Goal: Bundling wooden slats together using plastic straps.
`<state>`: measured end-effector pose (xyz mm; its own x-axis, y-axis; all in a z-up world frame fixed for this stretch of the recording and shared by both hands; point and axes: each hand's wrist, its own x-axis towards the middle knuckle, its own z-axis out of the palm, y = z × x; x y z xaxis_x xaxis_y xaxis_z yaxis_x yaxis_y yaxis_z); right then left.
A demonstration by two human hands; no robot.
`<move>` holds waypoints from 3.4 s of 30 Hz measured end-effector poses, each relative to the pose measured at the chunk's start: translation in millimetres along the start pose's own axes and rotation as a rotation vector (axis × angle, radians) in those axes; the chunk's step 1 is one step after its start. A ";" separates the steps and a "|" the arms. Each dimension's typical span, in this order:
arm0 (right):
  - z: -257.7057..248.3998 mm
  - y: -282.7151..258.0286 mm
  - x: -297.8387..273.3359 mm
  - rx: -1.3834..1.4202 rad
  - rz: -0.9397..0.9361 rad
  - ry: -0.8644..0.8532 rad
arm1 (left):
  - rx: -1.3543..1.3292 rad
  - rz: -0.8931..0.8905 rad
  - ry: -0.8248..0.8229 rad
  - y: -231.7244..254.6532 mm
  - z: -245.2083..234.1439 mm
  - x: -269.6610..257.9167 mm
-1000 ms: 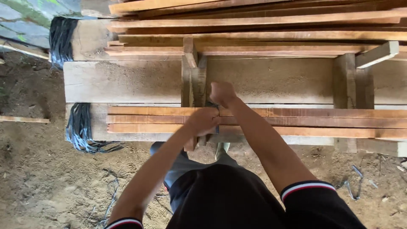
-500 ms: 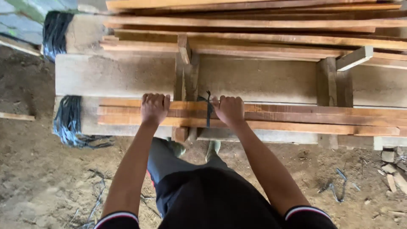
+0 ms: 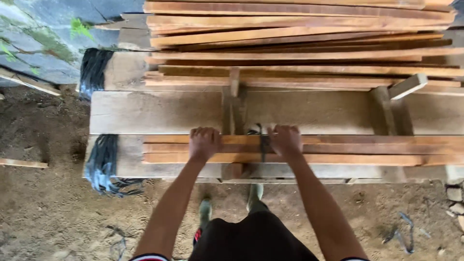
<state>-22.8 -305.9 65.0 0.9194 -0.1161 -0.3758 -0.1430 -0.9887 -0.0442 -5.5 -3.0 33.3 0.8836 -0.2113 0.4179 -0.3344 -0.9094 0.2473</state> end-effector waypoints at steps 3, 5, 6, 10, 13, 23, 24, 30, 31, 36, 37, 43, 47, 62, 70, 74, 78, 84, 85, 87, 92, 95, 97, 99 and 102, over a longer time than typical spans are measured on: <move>23.6 3.0 16.5 -0.023 0.119 0.121 | 0.293 0.101 -0.162 -9.1 0.0 4.1; 102.2 32.2 25.6 -0.826 -0.021 0.812 | -0.006 0.229 0.014 -12.8 -35.6 -2.8; 102.4 21.2 1.4 -0.822 -0.036 0.779 | -0.010 0.217 -0.019 -30.7 -27.4 -18.5; 82.7 -27.1 -46.7 -0.084 -0.027 0.841 | -0.014 0.165 -0.120 -110.2 -36.6 -35.7; 108.7 -27.4 -58.1 -0.093 -0.092 0.891 | -0.001 0.123 -0.166 -154.4 -67.9 -56.9; 7.2 -161.4 -62.5 1.948 -0.149 0.649 | -0.256 0.140 -0.599 -229.9 -108.4 -77.9; -7.9 -189.9 -69.6 1.945 -0.153 0.671 | -0.259 0.156 -0.591 -228.7 -108.9 -73.6; 79.3 -244.9 -19.6 -0.039 -0.248 1.035 | -0.133 0.144 -0.528 -213.8 -109.0 -83.8; 63.8 -257.5 -33.9 0.047 -0.136 0.891 | -0.190 0.119 -0.527 -212.7 -110.3 -82.8; 83.0 -240.9 -19.4 0.086 -0.310 1.099 | -0.263 0.123 -0.444 -214.6 -107.7 -90.6; 89.7 -238.3 -9.1 0.096 -0.311 1.126 | -0.267 0.128 -0.408 -215.3 -107.2 -90.0; 90.2 -236.8 -7.1 0.109 -0.330 1.131 | -0.408 0.106 -0.319 -215.5 -110.4 -90.3; 76.8 -245.3 -23.5 0.132 -0.310 1.094 | -0.341 -0.088 -0.033 -261.1 -42.9 -109.2; 89.5 -238.8 -7.4 0.116 -0.308 1.087 | 0.395 -0.559 -0.517 -391.8 2.1 -195.4; 81.2 -245.9 -11.7 0.140 -0.318 1.077 | 0.313 -0.246 -0.308 -382.8 14.7 -198.8; 79.6 -243.5 -17.8 0.199 -0.355 1.058 | -0.321 -0.832 -0.302 -343.8 -16.8 -157.7; 58.0 -243.9 -44.2 0.318 -0.457 1.058 | -0.326 -0.853 -0.285 -321.5 -77.9 -143.0; 70.7 -244.9 -52.9 0.364 -0.134 0.430 | -0.880 -0.327 0.172 -179.1 -179.2 -131.3; 78.4 -243.4 -33.5 0.366 -0.111 0.357 | -0.916 -0.306 0.115 -159.7 -194.2 -114.7; 59.5 -245.8 -45.9 0.363 -0.093 0.292 | -0.953 -0.281 0.069 -120.0 -220.4 -90.3; -33.9 -226.5 -212.2 1.330 -0.463 -0.025 | -1.261 -0.261 0.067 -51.4 -183.1 -92.4; 2.7 -194.0 -213.0 1.425 -0.640 -0.098 | -1.196 -0.246 0.041 3.7 -189.1 -96.5; 2.2 -157.3 -226.3 1.348 -0.578 -0.078 | -1.254 -0.224 0.041 29.0 -169.5 -102.9; 0.0 -117.6 -234.0 1.273 -0.513 -0.057 | -1.312 -0.201 0.039 56.0 -158.9 -104.6; -2.0 -55.0 -254.3 1.222 -0.409 0.023 | -1.376 -0.335 0.063 95.6 -162.0 -117.7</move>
<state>-248.0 -222.2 164.8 0.9801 0.1592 -0.1184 -0.0805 -0.2264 -0.9707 -194.6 -7.1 149.3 0.9799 -0.0092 0.1995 -0.1953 0.1646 0.9668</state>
